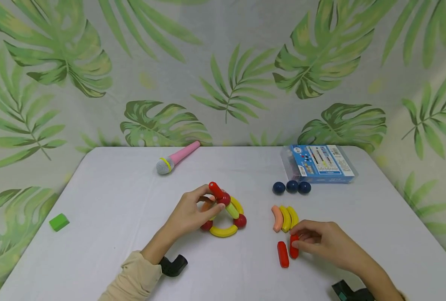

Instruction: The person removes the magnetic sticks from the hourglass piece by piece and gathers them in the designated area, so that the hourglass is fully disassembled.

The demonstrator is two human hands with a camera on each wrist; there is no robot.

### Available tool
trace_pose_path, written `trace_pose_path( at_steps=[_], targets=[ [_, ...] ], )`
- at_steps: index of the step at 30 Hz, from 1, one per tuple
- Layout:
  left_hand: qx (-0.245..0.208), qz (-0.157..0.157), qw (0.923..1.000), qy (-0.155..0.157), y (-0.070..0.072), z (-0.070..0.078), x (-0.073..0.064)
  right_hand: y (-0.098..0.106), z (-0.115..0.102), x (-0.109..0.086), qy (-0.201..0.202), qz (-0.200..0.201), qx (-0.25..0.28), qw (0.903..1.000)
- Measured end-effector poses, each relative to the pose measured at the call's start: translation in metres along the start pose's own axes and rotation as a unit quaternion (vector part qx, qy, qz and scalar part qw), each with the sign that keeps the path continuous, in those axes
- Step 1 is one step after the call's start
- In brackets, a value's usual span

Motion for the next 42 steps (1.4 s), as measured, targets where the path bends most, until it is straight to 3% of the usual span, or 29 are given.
trace_pose_path(
  at_steps=[9,23,33,42],
  targets=[
    [-0.005,-0.001,1.0000,0.006,0.000,0.000,0.000,-0.005,0.007,-0.001,-0.015,-0.006,-0.018,0.9997],
    [0.012,0.000,0.9999,0.003,0.001,0.000,0.001,-0.011,0.007,0.001,0.010,-0.003,-0.049,0.9988],
    [0.013,-0.002,0.9999,-0.002,0.000,0.001,0.001,-0.003,0.012,-0.009,0.051,-0.052,-0.038,0.9966],
    [0.011,-0.001,0.9999,-0.002,0.001,0.002,0.000,-0.005,0.011,-0.007,0.040,-0.061,-0.026,0.9970]
  ],
)
Point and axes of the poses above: each hand's wrist, its own x-axis towards the middle knuckle, its own y-axis out of the back of the hand, z = x × y, the point moved 1 cm from there along x, towards the middle knuckle, and after that the axes turned 3 degrees about -x, right-handed, at the moved point
